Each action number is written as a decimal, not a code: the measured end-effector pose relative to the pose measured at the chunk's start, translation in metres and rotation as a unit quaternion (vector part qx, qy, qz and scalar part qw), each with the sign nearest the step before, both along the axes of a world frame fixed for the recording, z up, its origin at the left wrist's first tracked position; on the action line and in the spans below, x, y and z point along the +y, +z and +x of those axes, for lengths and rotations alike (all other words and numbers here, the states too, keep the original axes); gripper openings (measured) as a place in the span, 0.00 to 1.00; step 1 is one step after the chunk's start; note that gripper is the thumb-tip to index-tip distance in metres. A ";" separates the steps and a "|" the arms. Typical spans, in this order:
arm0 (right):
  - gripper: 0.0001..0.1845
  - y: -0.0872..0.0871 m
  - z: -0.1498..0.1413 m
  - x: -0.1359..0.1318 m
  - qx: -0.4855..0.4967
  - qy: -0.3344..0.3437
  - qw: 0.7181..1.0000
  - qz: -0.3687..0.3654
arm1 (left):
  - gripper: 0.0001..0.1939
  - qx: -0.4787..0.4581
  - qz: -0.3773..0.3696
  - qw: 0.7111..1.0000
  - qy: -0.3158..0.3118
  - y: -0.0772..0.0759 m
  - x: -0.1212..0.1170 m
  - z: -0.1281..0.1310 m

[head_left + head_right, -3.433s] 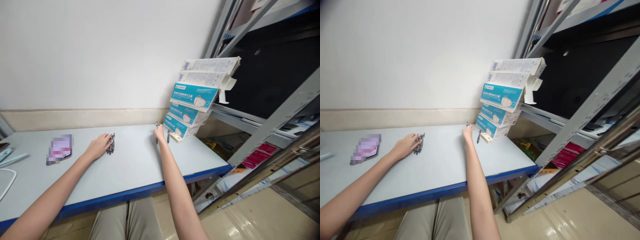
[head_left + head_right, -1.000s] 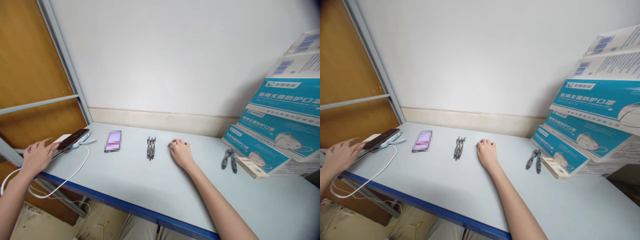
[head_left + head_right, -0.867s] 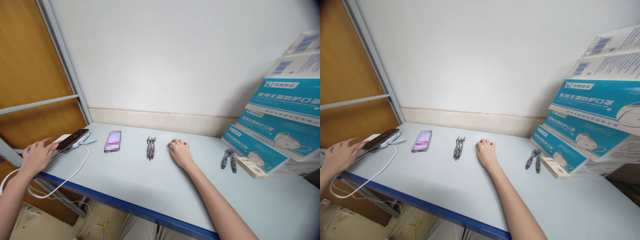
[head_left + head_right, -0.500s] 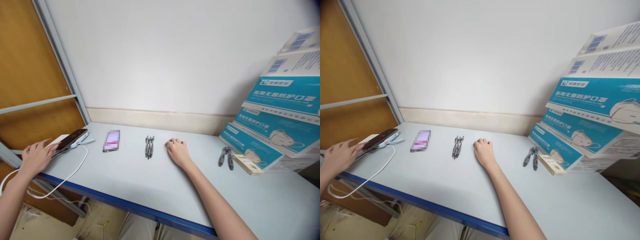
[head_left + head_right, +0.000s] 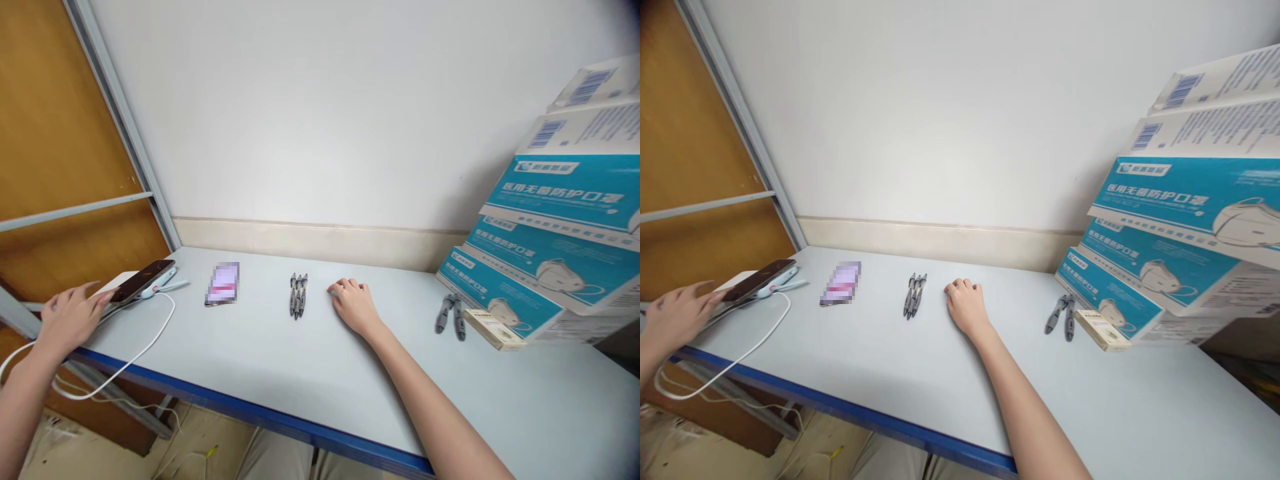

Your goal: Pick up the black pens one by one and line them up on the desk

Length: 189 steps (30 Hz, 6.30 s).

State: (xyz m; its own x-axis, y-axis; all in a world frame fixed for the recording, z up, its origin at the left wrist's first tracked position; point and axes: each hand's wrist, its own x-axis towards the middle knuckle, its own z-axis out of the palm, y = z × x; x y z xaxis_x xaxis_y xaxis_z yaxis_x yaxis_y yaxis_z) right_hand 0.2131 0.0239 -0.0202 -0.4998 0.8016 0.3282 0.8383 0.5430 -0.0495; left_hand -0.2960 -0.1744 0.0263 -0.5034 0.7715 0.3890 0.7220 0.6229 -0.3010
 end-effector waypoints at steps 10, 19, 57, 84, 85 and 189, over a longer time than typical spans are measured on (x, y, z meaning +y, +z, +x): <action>0.16 0.001 0.000 -0.001 -0.010 -0.002 1.000 -0.005 | 0.27 0.005 -0.013 1.000 0.005 0.004 -0.002 0.003; 0.16 0.000 0.001 -0.001 0.003 0.001 1.000 -0.001 | 0.27 0.015 0.006 1.000 -0.011 0.001 0.000 0.000; 0.06 0.013 -0.029 -0.030 0.027 0.018 0.993 -0.111 | 0.14 -0.335 -0.002 0.826 -0.454 -0.040 0.186 0.280; 0.12 0.024 0.002 -0.004 0.268 0.125 0.914 -0.278 | 0.14 0.026 0.063 0.771 -0.633 -0.025 0.184 0.273; 0.12 0.024 0.002 -0.004 0.262 0.121 0.914 -0.286 | 0.14 0.021 0.057 0.767 -0.639 -0.023 0.183 0.275; 0.12 -0.019 -0.007 0.057 0.450 0.030 0.880 -0.151 | 0.17 -0.160 0.034 0.867 -0.471 -0.037 0.222 0.287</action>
